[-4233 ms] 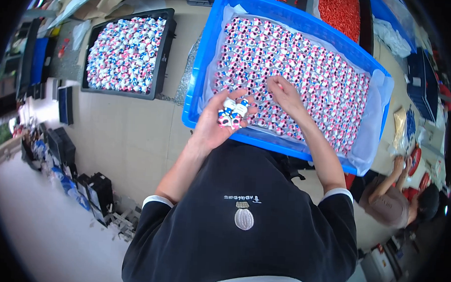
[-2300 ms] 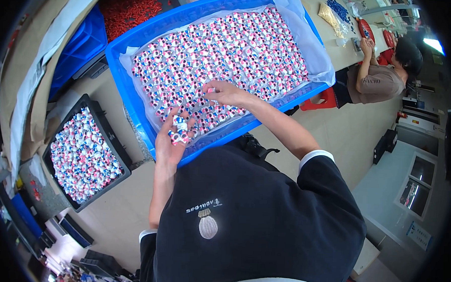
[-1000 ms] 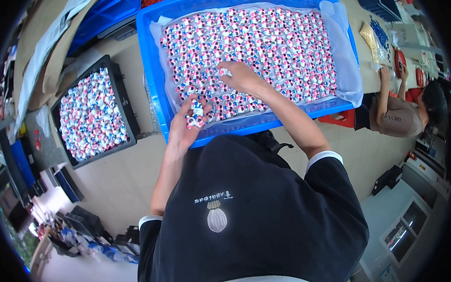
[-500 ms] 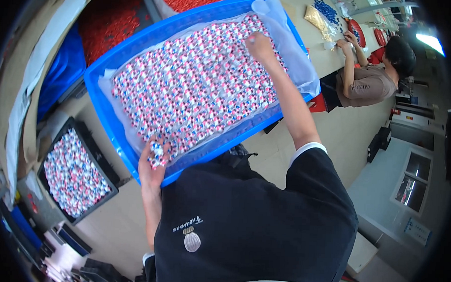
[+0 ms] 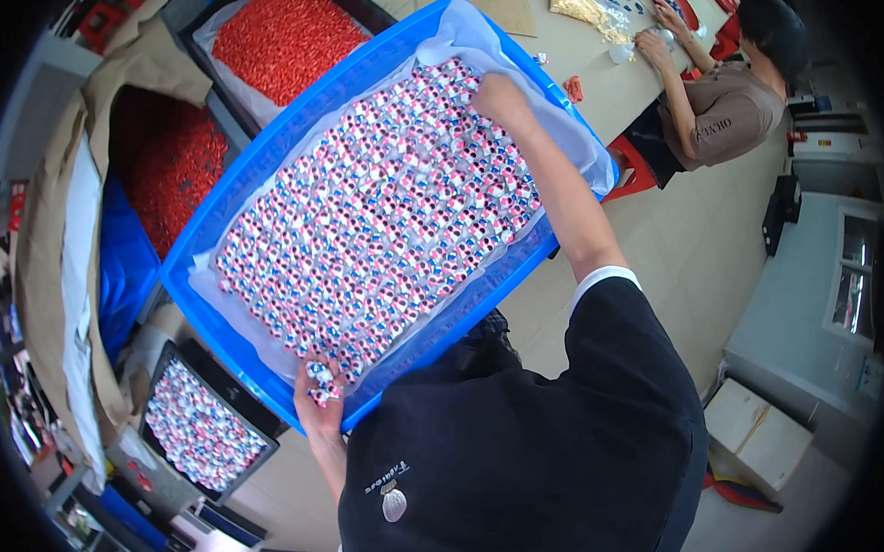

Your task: The person sorts small multicolored plastic parts by hand, transferring them from a blue bin into a black tray.

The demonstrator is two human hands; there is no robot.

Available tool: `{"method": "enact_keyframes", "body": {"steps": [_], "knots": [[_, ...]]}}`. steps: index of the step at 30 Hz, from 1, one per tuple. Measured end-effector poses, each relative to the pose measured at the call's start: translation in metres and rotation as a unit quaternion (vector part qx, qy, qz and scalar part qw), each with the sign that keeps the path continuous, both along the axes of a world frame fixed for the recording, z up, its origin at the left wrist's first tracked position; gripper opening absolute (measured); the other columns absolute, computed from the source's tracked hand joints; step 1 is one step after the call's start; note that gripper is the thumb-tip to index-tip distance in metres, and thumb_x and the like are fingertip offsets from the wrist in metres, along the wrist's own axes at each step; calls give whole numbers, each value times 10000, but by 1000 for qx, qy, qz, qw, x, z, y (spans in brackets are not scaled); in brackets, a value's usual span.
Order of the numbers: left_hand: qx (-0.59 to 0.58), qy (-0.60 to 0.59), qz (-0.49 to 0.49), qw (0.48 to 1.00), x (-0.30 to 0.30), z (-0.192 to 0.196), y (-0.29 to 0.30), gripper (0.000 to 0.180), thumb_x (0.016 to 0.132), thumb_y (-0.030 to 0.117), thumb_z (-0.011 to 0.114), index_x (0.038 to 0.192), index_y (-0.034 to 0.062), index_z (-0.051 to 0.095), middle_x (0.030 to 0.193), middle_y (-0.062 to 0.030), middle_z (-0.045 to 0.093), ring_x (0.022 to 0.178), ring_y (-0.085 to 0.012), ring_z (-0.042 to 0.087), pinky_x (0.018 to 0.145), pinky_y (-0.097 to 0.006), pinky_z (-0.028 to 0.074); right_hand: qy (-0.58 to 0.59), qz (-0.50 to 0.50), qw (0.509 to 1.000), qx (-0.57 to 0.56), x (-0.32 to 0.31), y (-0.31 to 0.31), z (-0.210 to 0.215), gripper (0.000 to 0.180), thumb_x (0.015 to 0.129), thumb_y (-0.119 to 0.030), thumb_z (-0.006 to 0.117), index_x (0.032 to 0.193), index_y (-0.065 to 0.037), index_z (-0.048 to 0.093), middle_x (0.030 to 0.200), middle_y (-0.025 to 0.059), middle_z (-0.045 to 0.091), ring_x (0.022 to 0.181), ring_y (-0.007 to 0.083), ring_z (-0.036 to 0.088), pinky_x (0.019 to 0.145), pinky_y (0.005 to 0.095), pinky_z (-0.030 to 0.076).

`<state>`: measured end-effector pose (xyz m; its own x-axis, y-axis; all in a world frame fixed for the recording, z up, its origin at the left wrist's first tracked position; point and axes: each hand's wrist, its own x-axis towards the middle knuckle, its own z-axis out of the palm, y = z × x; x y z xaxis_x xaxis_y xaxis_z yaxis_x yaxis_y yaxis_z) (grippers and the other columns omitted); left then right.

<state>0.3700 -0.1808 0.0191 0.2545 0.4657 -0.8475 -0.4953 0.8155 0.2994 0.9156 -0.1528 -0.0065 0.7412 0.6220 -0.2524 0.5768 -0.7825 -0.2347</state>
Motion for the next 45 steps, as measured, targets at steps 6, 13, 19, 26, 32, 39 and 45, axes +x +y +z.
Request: {"method": "enact_keyframes", "body": {"steps": [6, 13, 19, 26, 32, 39, 45], "knots": [[-21, 35, -8, 999, 13, 11, 0, 274, 926, 220, 497, 1139, 57, 552, 973, -93, 620, 866, -258, 613, 600, -336, 486, 11, 29, 993, 114, 16, 14, -7, 406, 740, -113, 572, 1127, 3, 536, 1006, 249, 618, 971, 382, 595, 863, 452, 468], [33, -38, -68, 996, 26, 13, -1, 254, 914, 226, 528, 1105, 61, 560, 958, -91, 623, 842, -252, 621, 599, -324, 495, 69, 119, 981, 138, 9, 6, 0, 486, 760, -302, 686, 1120, -4, 556, 856, 220, 642, 776, 329, 630, 700, 387, 483], [49, -30, -84, 995, 67, 13, 7, 275, 929, 242, 506, 1144, 71, 532, 968, -93, 632, 858, -237, 633, 582, -316, 487, 35, 171, 979, 102, 0, 16, 4, 363, 827, -276, 610, 1033, 22, 607, 894, 213, 641, 828, 356, 626, 733, 430, 478], [24, -76, -62, 995, 98, 20, -8, 313, 935, 272, 503, 1164, 61, 527, 980, -90, 623, 857, -219, 637, 609, -299, 494, -125, 298, 946, 20, 34, 62, -7, 306, 832, -266, 604, 970, 8, 607, 902, 219, 637, 841, 363, 626, 774, 433, 499], [4, -38, -73, 997, 103, 23, -17, 331, 928, 286, 517, 1171, 61, 532, 968, -83, 624, 849, -200, 637, 592, -284, 485, -194, 335, 922, -17, 55, 57, -18, 208, 827, -161, 587, 956, 2, 576, 1021, 194, 587, 855, 352, 631, 726, 433, 527], [-12, -64, -84, 994, 104, 27, -14, 315, 930, 279, 512, 1151, 55, 532, 972, -80, 606, 860, -195, 634, 585, -274, 483, -265, 362, 894, -21, 46, 66, -8, 211, 802, -113, 574, 979, 2, 565, 1014, 173, 553, 837, 327, 628, 697, 412, 538], [-14, -97, -114, 989, 94, 28, -15, 280, 940, 238, 494, 1145, 52, 531, 982, -87, 607, 863, -189, 634, 588, -275, 482, -364, 440, 819, -56, 59, 67, -23, 175, 804, -76, 519, 954, 0, 567, 1025, 130, 530, 833, 282, 621, 686, 370, 550]]}}
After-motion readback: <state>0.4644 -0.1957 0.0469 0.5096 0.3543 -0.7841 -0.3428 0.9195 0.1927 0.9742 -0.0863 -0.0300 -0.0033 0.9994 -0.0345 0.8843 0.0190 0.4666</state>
